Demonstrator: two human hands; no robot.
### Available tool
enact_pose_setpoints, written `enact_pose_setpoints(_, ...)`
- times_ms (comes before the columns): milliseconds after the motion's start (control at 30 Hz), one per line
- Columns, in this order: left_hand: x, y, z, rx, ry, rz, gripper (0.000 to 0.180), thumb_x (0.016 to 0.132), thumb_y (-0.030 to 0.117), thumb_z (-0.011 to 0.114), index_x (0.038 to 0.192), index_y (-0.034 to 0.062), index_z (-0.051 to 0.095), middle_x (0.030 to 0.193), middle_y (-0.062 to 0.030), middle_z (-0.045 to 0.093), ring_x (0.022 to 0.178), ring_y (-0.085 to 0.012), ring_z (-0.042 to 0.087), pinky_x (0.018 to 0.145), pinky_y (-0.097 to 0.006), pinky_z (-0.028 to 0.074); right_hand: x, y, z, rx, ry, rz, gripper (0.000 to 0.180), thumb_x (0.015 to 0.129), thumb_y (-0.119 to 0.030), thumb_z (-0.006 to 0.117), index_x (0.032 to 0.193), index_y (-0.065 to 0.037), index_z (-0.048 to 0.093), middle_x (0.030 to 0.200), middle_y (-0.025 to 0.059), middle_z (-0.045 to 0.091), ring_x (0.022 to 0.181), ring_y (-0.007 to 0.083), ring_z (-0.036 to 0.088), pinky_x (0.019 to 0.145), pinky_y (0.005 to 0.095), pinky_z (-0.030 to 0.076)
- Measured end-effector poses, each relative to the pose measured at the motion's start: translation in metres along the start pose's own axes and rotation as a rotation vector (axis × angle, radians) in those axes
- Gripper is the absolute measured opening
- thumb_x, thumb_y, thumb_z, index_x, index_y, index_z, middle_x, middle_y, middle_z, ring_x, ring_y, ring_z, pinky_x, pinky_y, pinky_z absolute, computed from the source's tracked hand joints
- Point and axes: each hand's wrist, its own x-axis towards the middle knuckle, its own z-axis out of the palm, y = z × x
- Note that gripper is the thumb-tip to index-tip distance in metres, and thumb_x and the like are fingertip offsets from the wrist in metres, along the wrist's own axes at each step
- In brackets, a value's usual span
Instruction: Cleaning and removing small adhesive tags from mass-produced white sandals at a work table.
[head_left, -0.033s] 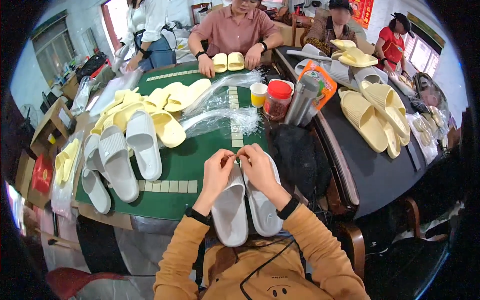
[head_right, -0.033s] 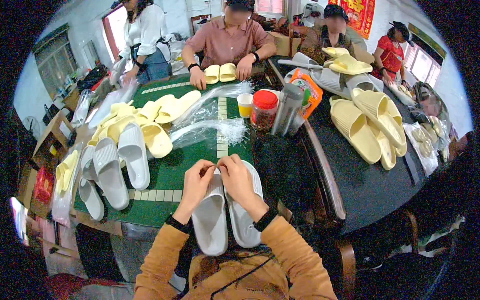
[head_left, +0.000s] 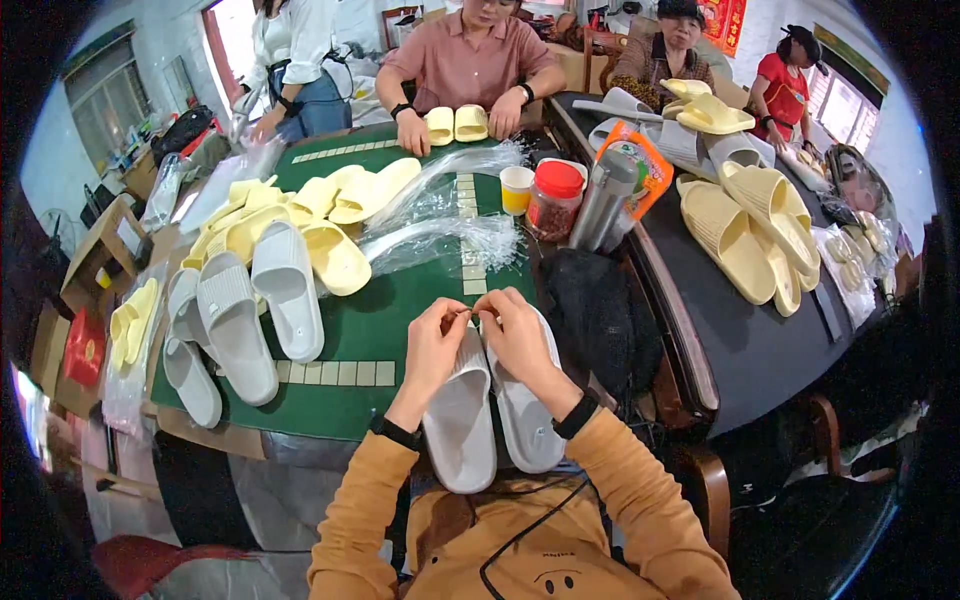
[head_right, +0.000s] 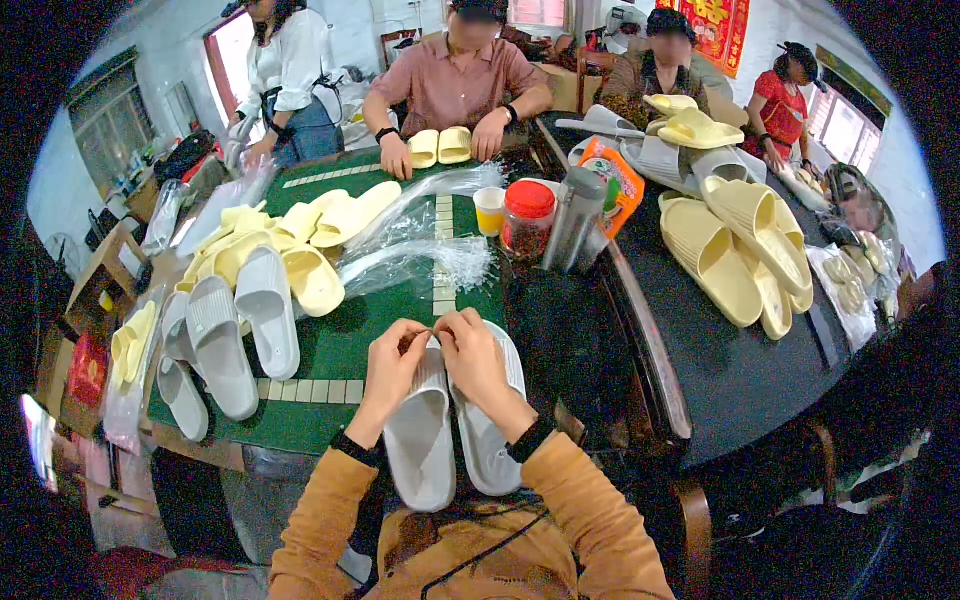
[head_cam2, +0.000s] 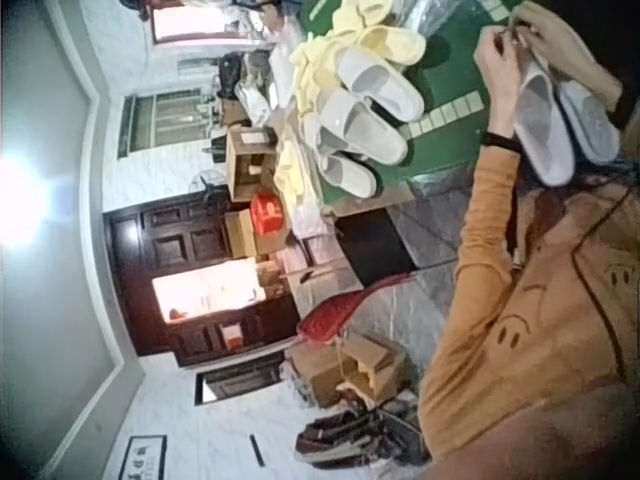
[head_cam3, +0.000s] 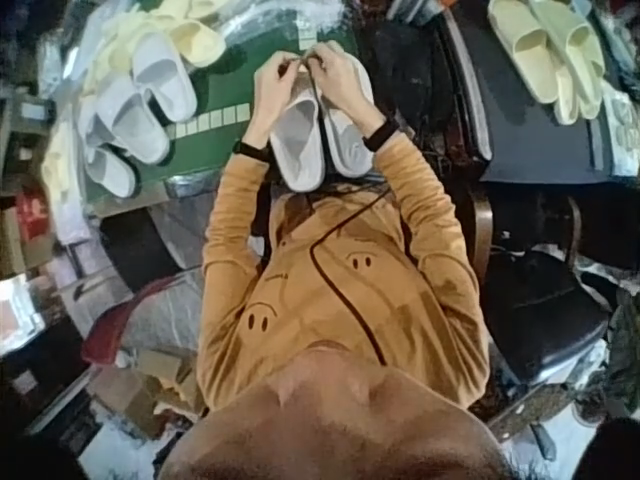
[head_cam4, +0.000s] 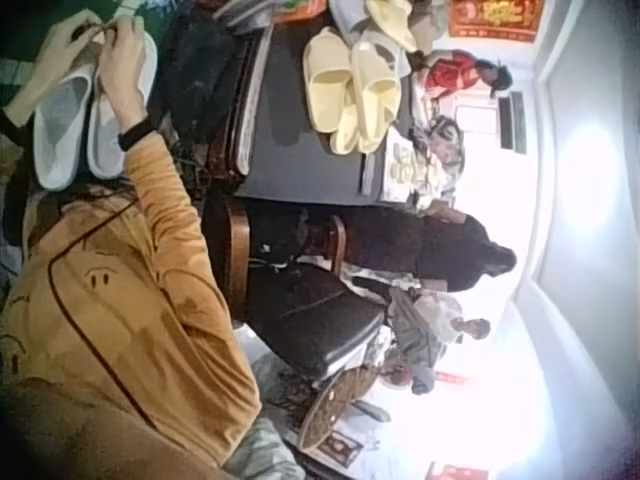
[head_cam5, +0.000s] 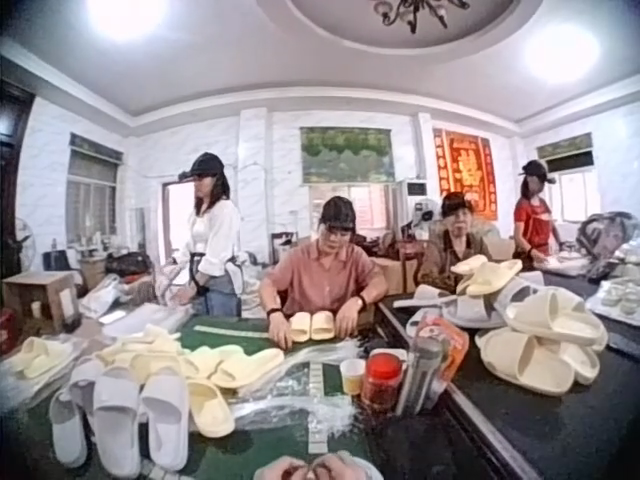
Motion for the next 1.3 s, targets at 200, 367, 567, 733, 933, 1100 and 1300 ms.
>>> enact_pose_setpoints(200, 0.0009, -0.0022, 0.0002, 0.001, 0.041, 0.011, 0.008, 0.091, 0.006, 0.06, 0.093, -0.0014, 0.059, 0.077, -0.0075, 0.063, 0.067, -0.0122, 0.058, 0.063, -0.027, 0.048, -0.001, -0.001, 0.0016, -0.022, -0.049, 0.03, 0.007, 0.085, -0.006, 0.058, 0.092, -0.007, 0.06, 0.088, 0.0133, 0.059, 0.078, 0.0347, 0.061, 0.066, 0.045, 0.049)
enact_pose_setpoints(367, 0.0011, -0.0071, 0.0017, -0.024, 0.076, 0.024, 0.008, 0.092, 0.007, 0.059, 0.094, -0.0011, 0.058, 0.077, -0.0072, 0.062, 0.067, -0.0121, 0.058, 0.064, -0.027, 0.048, -0.0008, 0.0014, 0.0024, 0.006, -0.026, 0.03, 0.007, 0.084, -0.005, 0.059, 0.09, -0.005, 0.06, 0.087, 0.0136, 0.06, 0.078, 0.0346, 0.062, 0.066, 0.0443, 0.05)
enact_pose_setpoints(567, 0.0012, -0.0066, 0.002, -0.056, 0.068, 0.024, 0.007, 0.092, 0.006, 0.059, 0.094, -0.0009, 0.058, 0.076, -0.0069, 0.061, 0.068, -0.0116, 0.058, 0.063, -0.027, 0.047, -0.0006, 0.0011, 0.0008, 0.009, -0.035, 0.017, 0.006, 0.083, -0.005, 0.059, 0.089, -0.004, 0.06, 0.087, 0.0147, 0.06, 0.078, 0.0357, 0.061, 0.067, 0.0443, 0.05)
enact_pose_setpoints(733, 0.0007, -0.0071, 0.001, -0.023, 0.032, 0.05, 0.005, 0.091, 0.004, 0.059, 0.091, -0.0008, 0.058, 0.075, -0.0063, 0.061, 0.067, -0.0105, 0.057, 0.062, -0.026, 0.047, -0.0004, 0.0003, 0.0016, 0.001, -0.039, 0.02, 0.006, 0.084, -0.005, 0.059, 0.09, -0.004, 0.06, 0.087, 0.0152, 0.06, 0.079, 0.0365, 0.061, 0.068, 0.0451, 0.049)
enact_pose_setpoints(933, 0.0013, -0.0065, 0.0008, -0.016, 0.025, 0.061, 0.006, 0.09, 0.005, 0.058, 0.091, -0.0012, 0.058, 0.074, -0.006, 0.059, 0.064, -0.01, 0.054, 0.06, -0.026, 0.045, 0.001, 0.0033, 0.0012, 0.029, -0.035, 0.033, 0.006, 0.085, -0.005, 0.058, 0.09, -0.003, 0.06, 0.087, 0.0155, 0.06, 0.079, 0.037, 0.06, 0.068, 0.0451, 0.048)
enact_pose_setpoints(1100, 0.0006, -0.0029, -0.001, -0.002, 0.02, 0.045, 0.007, 0.09, 0.005, 0.058, 0.091, -0.0012, 0.058, 0.074, -0.0055, 0.06, 0.064, -0.0103, 0.054, 0.06, -0.026, 0.045, 0.0007, 0.0007, 0.0002, 0.03, -0.046, 0.045, 0.005, 0.086, -0.004, 0.057, 0.09, -0.003, 0.059, 0.087, 0.0155, 0.06, 0.08, 0.037, 0.06, 0.069, 0.0451, 0.048)
enact_pose_setpoints(1300, 0.0001, -0.0016, 0.0, -0.016, 0.021, 0.033, 0.007, 0.091, 0.005, 0.057, 0.091, -0.0012, 0.058, 0.076, -0.0058, 0.061, 0.067, -0.0108, 0.057, 0.062, -0.027, 0.047, 0.0012, 0.0006, -0.0008, 0.006, -0.03, 0.016, 0.005, 0.086, -0.004, 0.057, 0.09, -0.003, 0.06, 0.087, 0.0154, 0.06, 0.08, 0.0371, 0.061, 0.069, 0.0452, 0.048)
